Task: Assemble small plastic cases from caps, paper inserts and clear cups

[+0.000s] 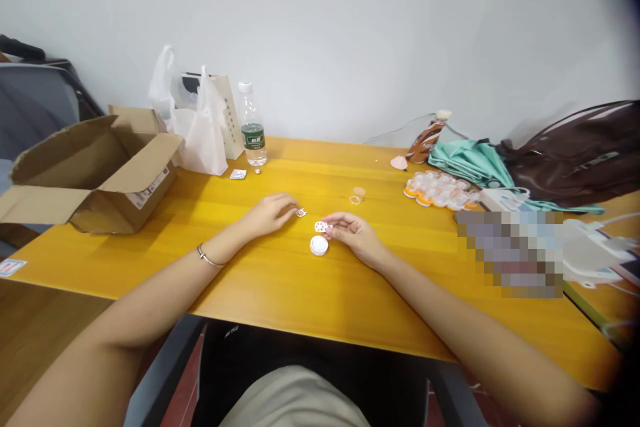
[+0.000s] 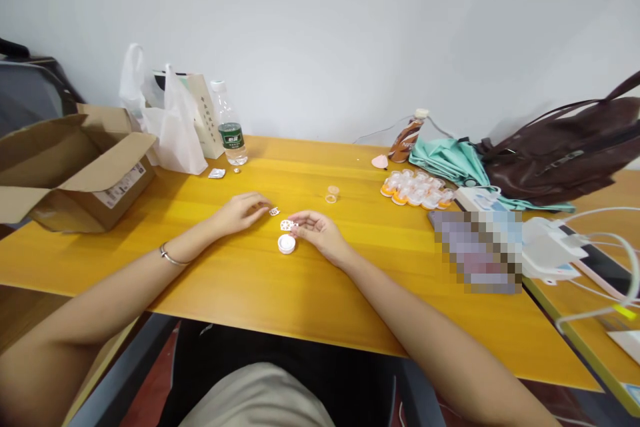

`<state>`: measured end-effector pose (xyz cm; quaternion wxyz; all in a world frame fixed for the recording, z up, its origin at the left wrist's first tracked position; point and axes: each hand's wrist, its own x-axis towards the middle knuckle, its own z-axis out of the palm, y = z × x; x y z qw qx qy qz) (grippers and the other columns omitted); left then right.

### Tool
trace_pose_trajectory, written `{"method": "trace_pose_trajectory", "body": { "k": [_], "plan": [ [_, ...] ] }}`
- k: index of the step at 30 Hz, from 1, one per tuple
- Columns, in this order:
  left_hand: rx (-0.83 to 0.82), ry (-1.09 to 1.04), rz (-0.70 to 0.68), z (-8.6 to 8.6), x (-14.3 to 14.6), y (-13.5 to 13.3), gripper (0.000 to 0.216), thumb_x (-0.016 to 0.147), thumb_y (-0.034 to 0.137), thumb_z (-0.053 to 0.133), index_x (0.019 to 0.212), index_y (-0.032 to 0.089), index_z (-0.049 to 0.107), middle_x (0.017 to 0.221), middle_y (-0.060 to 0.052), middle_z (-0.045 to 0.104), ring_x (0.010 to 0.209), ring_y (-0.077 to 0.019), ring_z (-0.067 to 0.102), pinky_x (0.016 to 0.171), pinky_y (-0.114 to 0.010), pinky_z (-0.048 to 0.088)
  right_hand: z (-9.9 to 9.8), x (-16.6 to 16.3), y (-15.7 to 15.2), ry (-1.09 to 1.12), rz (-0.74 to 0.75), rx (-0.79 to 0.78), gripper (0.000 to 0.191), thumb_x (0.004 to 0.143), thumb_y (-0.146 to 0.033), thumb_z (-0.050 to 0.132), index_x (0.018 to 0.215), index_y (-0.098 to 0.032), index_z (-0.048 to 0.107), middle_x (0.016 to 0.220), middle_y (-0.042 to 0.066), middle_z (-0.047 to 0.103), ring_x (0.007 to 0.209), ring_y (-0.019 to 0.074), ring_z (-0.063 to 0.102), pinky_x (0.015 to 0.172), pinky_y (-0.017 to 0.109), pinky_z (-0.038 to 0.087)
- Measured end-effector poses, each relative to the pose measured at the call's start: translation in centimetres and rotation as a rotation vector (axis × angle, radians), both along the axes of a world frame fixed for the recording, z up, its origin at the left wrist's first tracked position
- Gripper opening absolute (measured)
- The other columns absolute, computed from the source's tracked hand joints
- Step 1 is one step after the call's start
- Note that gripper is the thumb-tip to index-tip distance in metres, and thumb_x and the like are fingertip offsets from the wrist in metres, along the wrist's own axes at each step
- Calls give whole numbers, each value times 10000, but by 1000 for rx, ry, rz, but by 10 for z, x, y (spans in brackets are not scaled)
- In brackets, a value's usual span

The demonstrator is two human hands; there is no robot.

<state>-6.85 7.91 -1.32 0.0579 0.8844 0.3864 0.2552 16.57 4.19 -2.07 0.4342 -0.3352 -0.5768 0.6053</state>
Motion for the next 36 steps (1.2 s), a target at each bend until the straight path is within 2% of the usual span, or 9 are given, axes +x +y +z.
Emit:
{"method": "trace_pose_trajectory", "body": {
  "k": [3, 7, 11, 13, 17, 20, 25, 36],
  "plan": [
    [-14, -23, 65, -4, 9, -2, 323, 800, 409, 533, 993, 156, 588, 911, -79, 585, 856, -186, 554, 816, -319, 434, 3, -2, -5, -32, -3, -17, 254, 619, -278, 729, 850, -204, 654, 850, 16, 678, 745, 121, 615, 758, 283, 484],
    [-55, -59, 74, -11, 19, -3, 219, 831, 319, 497, 887, 152, 627, 878, -77, 582, 840, -173, 557, 807, -302, 439, 4, -4, -9, -64, -18, -46, 300, 607, -264, 737, 891, -205, 660, 817, 12, 684, 720, 118, 623, 748, 281, 489],
    [-87, -98, 91, -8, 20, -5, 187, 799, 290, 531, 859, 149, 638, 836, -68, 602, 787, -162, 570, 756, -284, 451, 5, -3, -11, -69, -64, -30, 280, 621, -258, 726, 892, -207, 675, 863, 24, 697, 767, 135, 634, 803, 312, 484],
    [-74, -176, 42, -4, 19, -8, 186, 787, 288, 546, 875, 151, 638, 843, -65, 615, 785, -154, 577, 751, -275, 454, 5, -2, -11, -71, -84, -37, 282, 621, -259, 725, 895, -212, 678, 872, 25, 702, 783, 144, 639, 828, 331, 480],
    [68, -302, -192, 7, 20, -16, 207, 797, 272, 554, 955, 158, 625, 917, -78, 631, 844, -143, 580, 784, -269, 449, 4, -2, -9, -69, -97, -58, 276, 616, -258, 725, 885, -217, 680, 913, 22, 706, 820, 150, 646, 862, 345, 477],
    [180, -211, -269, 10, 24, -22, 217, 803, 267, 562, 987, 169, 620, 929, -73, 640, 848, -143, 571, 785, -283, 432, 3, -2, -9, -75, -89, -60, 274, 611, -258, 727, 876, -211, 681, 938, 23, 704, 857, 160, 648, 890, 353, 469],
    [271, -53, -243, 11, 27, -27, 224, 836, 284, 526, 1021, 189, 610, 935, -59, 647, 842, -142, 562, 754, -284, 410, 2, -2, -9, -106, -98, -72, 289, 610, -269, 727, 884, -194, 678, 921, 33, 707, 868, 180, 652, 904, 372, 463],
    [256, -34, -210, 4, 33, -31, 227, 874, 285, 464, 1008, 154, 594, 870, -58, 670, 761, -125, 604, 707, -245, 438, 1, -6, -8, -46, -151, -49, 230, 606, -274, 732, 801, -182, 650, 821, 20, 697, 782, 141, 649, 844, 322, 486]
  ]
}}
